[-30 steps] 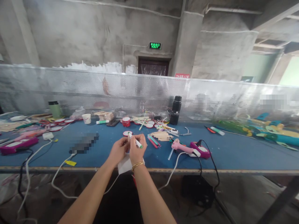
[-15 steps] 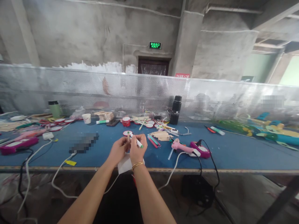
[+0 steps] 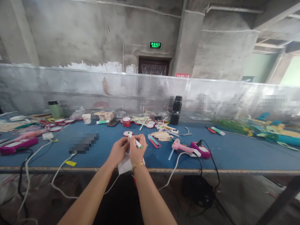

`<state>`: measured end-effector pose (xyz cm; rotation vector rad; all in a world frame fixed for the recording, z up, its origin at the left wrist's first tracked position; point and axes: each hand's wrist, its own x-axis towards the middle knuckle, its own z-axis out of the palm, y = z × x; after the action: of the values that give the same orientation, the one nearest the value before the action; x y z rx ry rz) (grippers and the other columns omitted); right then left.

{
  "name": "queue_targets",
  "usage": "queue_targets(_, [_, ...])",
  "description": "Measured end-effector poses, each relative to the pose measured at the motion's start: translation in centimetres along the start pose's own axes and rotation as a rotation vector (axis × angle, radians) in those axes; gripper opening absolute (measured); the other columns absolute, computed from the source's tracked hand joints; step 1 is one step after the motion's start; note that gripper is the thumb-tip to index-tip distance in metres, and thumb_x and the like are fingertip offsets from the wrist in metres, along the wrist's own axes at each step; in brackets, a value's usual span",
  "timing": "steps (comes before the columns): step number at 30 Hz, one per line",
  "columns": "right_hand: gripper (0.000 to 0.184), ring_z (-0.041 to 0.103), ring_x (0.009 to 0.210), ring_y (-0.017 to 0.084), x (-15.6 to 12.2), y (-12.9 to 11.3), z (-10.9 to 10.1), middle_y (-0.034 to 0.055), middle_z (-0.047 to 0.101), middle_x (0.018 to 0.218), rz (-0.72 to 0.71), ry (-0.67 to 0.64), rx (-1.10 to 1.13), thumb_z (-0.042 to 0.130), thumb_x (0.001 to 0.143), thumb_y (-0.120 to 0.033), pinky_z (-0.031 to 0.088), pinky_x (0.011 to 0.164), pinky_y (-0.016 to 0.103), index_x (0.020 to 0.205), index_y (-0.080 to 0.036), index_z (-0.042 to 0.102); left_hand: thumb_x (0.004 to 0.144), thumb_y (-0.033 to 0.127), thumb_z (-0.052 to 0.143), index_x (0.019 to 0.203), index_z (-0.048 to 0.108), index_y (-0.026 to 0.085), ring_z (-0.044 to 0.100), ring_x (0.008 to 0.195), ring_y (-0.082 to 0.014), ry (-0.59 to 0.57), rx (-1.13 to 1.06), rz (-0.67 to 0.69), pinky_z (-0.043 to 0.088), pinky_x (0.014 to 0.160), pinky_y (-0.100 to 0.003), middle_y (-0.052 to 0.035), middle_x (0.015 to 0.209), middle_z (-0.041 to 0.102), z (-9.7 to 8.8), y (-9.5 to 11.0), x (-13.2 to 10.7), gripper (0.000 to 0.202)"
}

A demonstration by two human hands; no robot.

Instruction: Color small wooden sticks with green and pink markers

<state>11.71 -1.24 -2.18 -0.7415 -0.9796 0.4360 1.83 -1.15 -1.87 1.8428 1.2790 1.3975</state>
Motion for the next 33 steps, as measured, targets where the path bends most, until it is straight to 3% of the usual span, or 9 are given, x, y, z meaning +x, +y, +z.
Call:
queue_targets(7, [0.017, 0.051, 0.062, 0.012, 0.00, -0.03, 0.00, -0.0046, 0.056, 0.067, -0.005, 0.049, -0.008, 0.061, 0.085, -0.030, 0.043, 0.063, 0.026, 0.072, -0.021, 0.054, 0.089, 0.034, 0.054, 0.075, 0.059, 0.021, 0.050, 0.060, -0.0148, -0.002, 0.014, 0.001, 0.036, 0.061, -0.027, 0.0017, 0.064, 0.058, 0.00, 0.07, 0.01, 0.020])
queue_targets(13, [0.017, 0.050, 0.060, 0.012, 0.00, 0.17, 0.06, -0.0050, 0.056, 0.065, 0.007, -0.003, 0.016, 0.061, 0.084, -0.031, 0.043, 0.060, 0.026, 0.073, -0.021, 0.054, 0.088, 0.035, 0.054, 0.071, 0.056, 0.021, 0.049, 0.059, -0.0141, 0.012, -0.004, -0.007, 0.037, 0.062, -0.026, 0.0024, 0.062, 0.056, 0.01, 0.37, -0.14, 0.022])
queue_targets(18, [0.018, 0.051, 0.062, 0.012, 0.06, 0.56, -0.03, -0.0050, 0.056, 0.067, -0.026, 0.055, -0.003, 0.061, 0.086, -0.031, 0.043, 0.063, 0.026, 0.073, -0.021, 0.054, 0.088, 0.032, 0.053, 0.073, 0.058, 0.021, 0.050, 0.059, -0.0144, 0.005, 0.017, -0.005, 0.036, 0.061, -0.026, 0.0026, 0.062, 0.056, -0.01, 0.38, -0.14, 0.019])
queue_targets(23, [0.018, 0.052, 0.061, 0.012, 0.06, 0.38, 0.04, -0.0046, 0.057, 0.066, -0.023, 0.004, 0.000, 0.062, 0.086, -0.032, 0.044, 0.062, 0.026, 0.073, -0.021, 0.055, 0.088, 0.034, 0.054, 0.071, 0.055, 0.021, 0.049, 0.058, -0.0141, 0.008, 0.009, -0.005, 0.036, 0.061, -0.026, 0.0028, 0.061, 0.056, 0.04, 0.13, -0.09, 0.022])
queue_targets(28, [0.017, 0.051, 0.060, 0.012, 0.09, 0.21, 0.17, -0.0053, 0.056, 0.065, 0.001, 0.071, 0.034, 0.061, 0.085, -0.032, 0.043, 0.060, 0.025, 0.074, -0.021, 0.054, 0.088, 0.033, 0.054, 0.075, 0.059, 0.022, 0.051, 0.060, -0.0147, -0.002, 0.016, -0.002, 0.037, 0.061, -0.026, 0.0024, 0.063, 0.058, 0.02, -0.16, 0.02, 0.019])
queue_targets(33, [0.018, 0.052, 0.060, 0.012, 0.11, 0.37, 0.11, -0.0044, 0.057, 0.066, -0.007, 0.018, 0.018, 0.062, 0.085, -0.033, 0.044, 0.060, 0.026, 0.074, -0.020, 0.056, 0.088, 0.034, 0.055, 0.072, 0.059, 0.022, 0.051, 0.058, -0.0147, 0.011, 0.011, -0.007, 0.037, 0.060, -0.026, 0.0020, 0.061, 0.058, 0.08, -0.22, 0.07, 0.020])
